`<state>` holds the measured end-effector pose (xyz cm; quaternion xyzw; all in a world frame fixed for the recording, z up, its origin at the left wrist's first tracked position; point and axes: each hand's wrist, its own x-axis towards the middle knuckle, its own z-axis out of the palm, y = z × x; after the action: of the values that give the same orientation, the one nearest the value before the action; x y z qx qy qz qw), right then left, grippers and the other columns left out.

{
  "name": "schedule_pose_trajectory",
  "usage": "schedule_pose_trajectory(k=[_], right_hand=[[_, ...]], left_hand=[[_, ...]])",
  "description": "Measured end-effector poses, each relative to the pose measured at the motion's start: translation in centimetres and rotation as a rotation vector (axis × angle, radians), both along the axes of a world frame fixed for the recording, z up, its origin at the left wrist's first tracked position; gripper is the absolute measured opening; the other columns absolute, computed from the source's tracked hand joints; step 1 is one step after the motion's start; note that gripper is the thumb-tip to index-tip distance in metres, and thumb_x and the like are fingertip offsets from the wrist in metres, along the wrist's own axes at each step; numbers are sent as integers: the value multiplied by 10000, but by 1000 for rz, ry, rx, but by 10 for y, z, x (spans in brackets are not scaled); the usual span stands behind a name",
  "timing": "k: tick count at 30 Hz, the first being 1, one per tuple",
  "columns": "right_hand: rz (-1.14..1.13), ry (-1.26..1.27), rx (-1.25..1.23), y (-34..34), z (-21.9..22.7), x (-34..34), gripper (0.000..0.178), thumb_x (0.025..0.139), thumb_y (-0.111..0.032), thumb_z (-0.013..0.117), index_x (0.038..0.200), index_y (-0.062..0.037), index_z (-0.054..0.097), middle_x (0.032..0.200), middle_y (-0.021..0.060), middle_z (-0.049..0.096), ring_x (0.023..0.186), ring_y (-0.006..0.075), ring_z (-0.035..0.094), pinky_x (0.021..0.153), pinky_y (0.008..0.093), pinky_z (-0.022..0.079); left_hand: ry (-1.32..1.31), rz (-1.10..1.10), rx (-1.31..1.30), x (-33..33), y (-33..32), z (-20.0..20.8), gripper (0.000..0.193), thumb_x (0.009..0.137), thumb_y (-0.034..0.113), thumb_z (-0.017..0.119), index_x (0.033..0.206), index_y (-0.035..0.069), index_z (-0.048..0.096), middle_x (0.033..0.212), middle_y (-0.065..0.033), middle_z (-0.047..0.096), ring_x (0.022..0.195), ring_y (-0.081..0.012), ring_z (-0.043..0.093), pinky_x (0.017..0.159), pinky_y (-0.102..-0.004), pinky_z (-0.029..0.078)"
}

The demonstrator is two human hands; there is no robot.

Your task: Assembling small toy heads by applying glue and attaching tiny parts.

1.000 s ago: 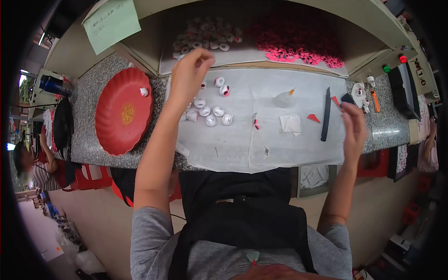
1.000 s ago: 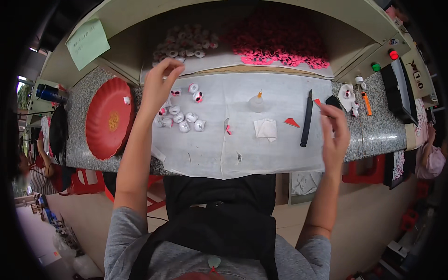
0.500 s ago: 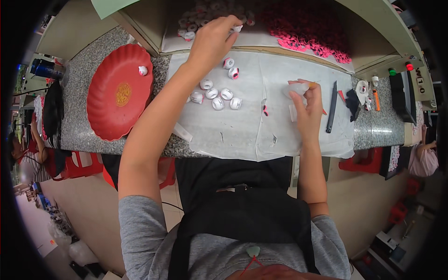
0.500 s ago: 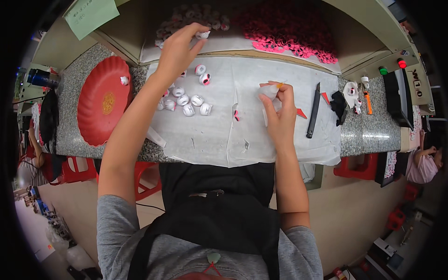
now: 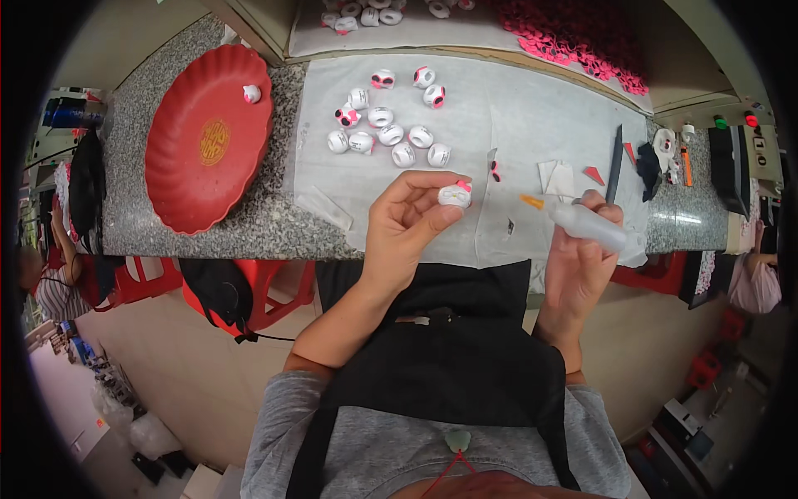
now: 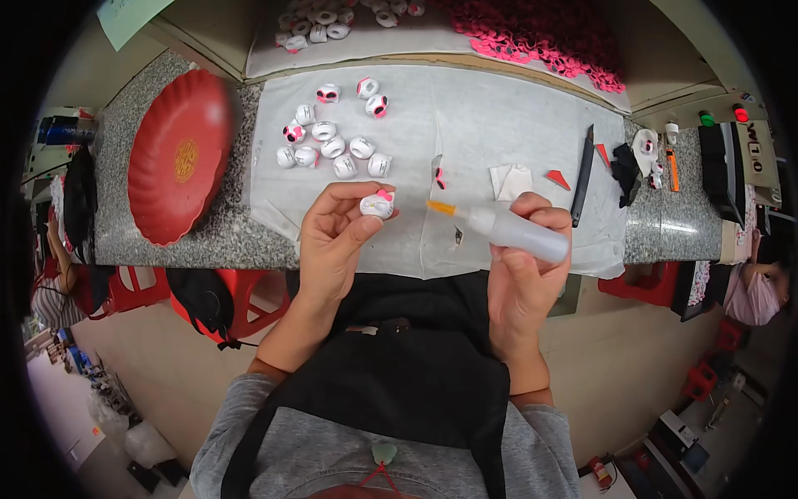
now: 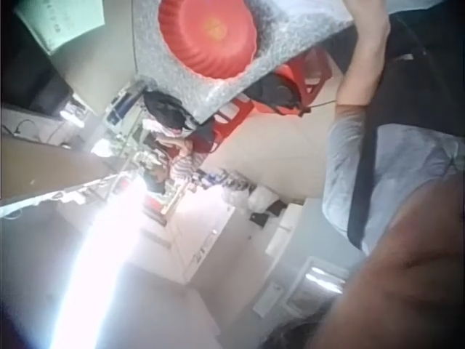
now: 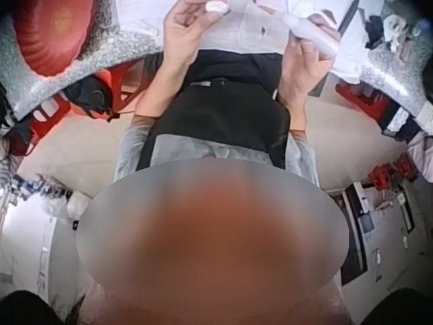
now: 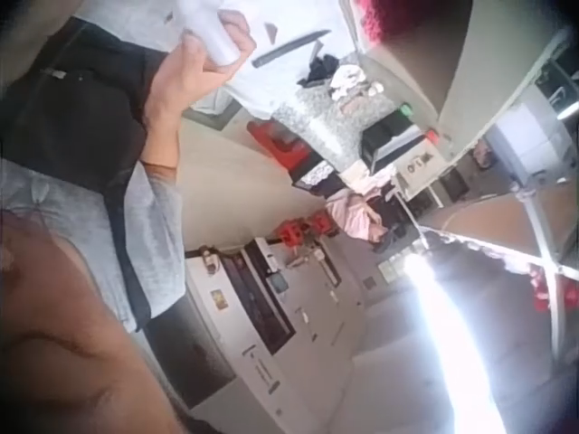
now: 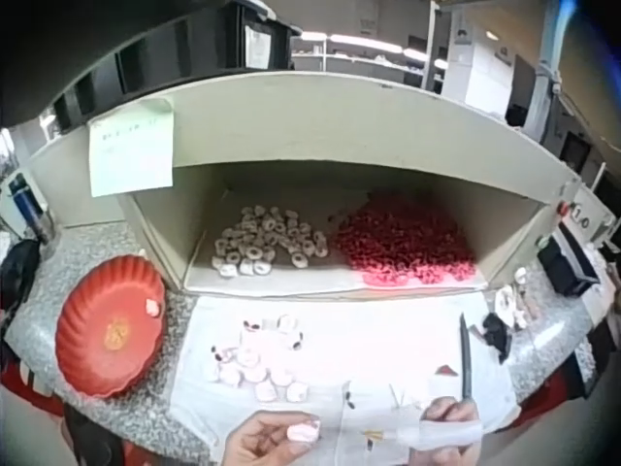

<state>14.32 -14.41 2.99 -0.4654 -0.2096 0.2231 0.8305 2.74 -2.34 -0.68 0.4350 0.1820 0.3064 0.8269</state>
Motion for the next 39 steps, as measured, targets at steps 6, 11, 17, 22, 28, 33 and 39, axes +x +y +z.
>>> schedule_pose_trajectory(k=[6, 11, 17, 22, 28, 33, 39], right_hand=[[-141, -491, -43, 4, 2, -9, 325, 651, -186, 642, 858, -66, 423, 771, 54, 402, 671, 122, 391, 611, 225, 354], [-146, -688, -68, 1, 1, -20, 419, 604, -312, 697, 805, -79, 411, 749, 55, 432, 574, 118, 420, 462, 210, 362], [-70, -704, 6, 1, 2, -24, 397, 559, -161, 729, 814, -68, 439, 758, 49, 454, 593, 108, 437, 475, 206, 397], [37, -719, 28, -6, 1, -19, 514, 456, -49, 776, 854, -55, 452, 816, 78, 462, 627, 156, 491, 534, 257, 451], [68, -720, 22, -7, 5, -18, 497, 441, -27, 776, 832, -53, 469, 814, 75, 461, 625, 158, 482, 507, 256, 428], [30, -713, 25, -7, 5, -20, 487, 443, -9, 769, 834, -51, 483, 816, 69, 460, 625, 159, 469, 487, 256, 405], [18, -715, 67, -6, 3, -20, 489, 449, -10, 766, 846, -49, 482, 818, 67, 459, 624, 163, 468, 488, 258, 403]], left_hand=[[2, 39, -2, -4, -7, 9, 355, 707, -40, 531, 1041, -24, 413, 993, -159, 497, 906, -189, 508, 804, -330, 417], [13, 11, 1, -9, -10, 10, 358, 704, -43, 529, 1040, -31, 408, 1006, -170, 491, 906, -187, 508, 813, -324, 413], [2, -9, -16, -10, -13, 14, 355, 700, -43, 534, 1033, -33, 413, 1002, -171, 495, 891, -182, 515, 796, -309, 419], [-1, -22, -24, -11, -13, 12, 355, 695, -49, 536, 1029, -33, 416, 1000, -170, 496, 890, -180, 516, 790, -306, 423], [3, -20, -31, -11, -14, 11, 348, 696, -48, 528, 1026, -33, 418, 995, -170, 496, 891, -179, 516, 796, -312, 424], [-5, -17, -34, -10, -14, 10, 353, 694, -39, 532, 1027, -33, 416, 993, -172, 498, 887, -184, 518, 789, -305, 424], [-1, -42, -47, -10, -14, 11, 353, 694, -43, 532, 1026, -38, 412, 996, -177, 499, 883, -189, 521, 783, -298, 422]])
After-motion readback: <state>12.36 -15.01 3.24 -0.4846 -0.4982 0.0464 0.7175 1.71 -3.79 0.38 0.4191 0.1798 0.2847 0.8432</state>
